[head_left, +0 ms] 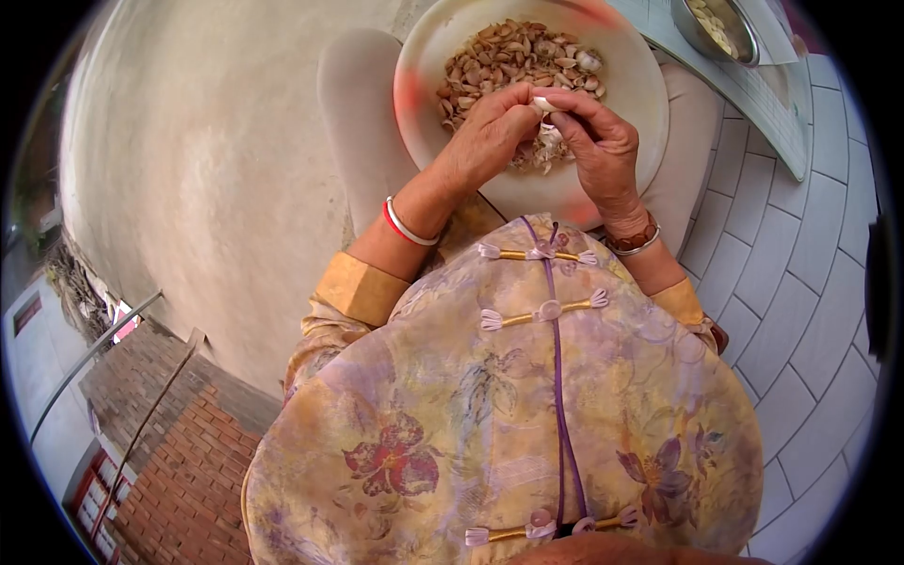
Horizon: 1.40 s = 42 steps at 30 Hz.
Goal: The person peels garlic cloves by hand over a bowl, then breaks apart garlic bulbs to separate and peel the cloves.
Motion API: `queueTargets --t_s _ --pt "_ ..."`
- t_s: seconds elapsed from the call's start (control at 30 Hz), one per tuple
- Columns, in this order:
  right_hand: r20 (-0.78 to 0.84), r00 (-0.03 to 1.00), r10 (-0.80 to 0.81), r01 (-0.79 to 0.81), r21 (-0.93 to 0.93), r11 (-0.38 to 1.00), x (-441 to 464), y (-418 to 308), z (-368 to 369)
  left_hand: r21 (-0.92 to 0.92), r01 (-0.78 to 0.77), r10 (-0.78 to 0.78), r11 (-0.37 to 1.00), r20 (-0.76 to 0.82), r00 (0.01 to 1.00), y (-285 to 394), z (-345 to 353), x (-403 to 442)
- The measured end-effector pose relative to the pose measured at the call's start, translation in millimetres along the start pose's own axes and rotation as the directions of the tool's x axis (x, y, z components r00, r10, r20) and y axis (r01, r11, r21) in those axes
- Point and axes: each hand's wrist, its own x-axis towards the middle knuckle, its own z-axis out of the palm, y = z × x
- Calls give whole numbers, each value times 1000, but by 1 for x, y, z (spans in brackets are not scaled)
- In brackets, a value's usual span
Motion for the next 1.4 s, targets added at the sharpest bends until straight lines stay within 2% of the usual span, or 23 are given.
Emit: queueTargets --t_s 0.03,0.1,0.2,0.33,0.43,0.5,0.53,0.6,0.73,0.8,0.9,1.0,1.1,1.4 --pt "0 1000 1 -1 -2 1000 0 -2 1 -2 0 0 1000 0 1000 -1 1 0" --pt "-10 994 109 -106 149 983 0 -5 1 45 -67 68 997 -19 997 -3 3 1" --pt "13 992 122 -121 231 965 0 2 -3 143 -95 99 985 -27 995 -8 0 5" --pt "10 992 125 -124 239 963 -1 10 -7 182 -100 109 978 -42 993 -7 0 4" --pt "21 983 184 -183 259 948 -1 7 -6 247 -155 173 957 -54 983 -7 0 4" --pt "-11 968 251 -220 448 867 2 4 -2 568 -229 301 791 -34 953 -4 -1 3" --pt "-14 967 254 -221 447 867 2 4 -3 565 -229 299 792 -32 954 -4 0 3" --pt "37 937 347 -317 505 803 4 7 -7 685 -318 424 655 15 905 -4 2 3" --pt "53 921 387 -367 455 811 3 9 -13 719 -299 434 627 -4 901 -6 0 1" --pt "53 926 374 -369 344 864 2 11 -16 710 -302 411 636 20 912 -5 -3 2" --pt "77 942 326 -334 290 897 3 11 -17 730 -321 415 604 56 908 -5 -5 3" --pt "106 934 340 -356 248 901 5 7 -18 666 -348 396 659 86 914 -5 -7 3" --pt "122 922 368 -388 303 871 5 8 -19 580 -385 412 718 92 906 -7 -6 3" --pt "253 891 378 -455 485 747 6 11 -26 539 -351 371 766 74 926 -1 -3 0"
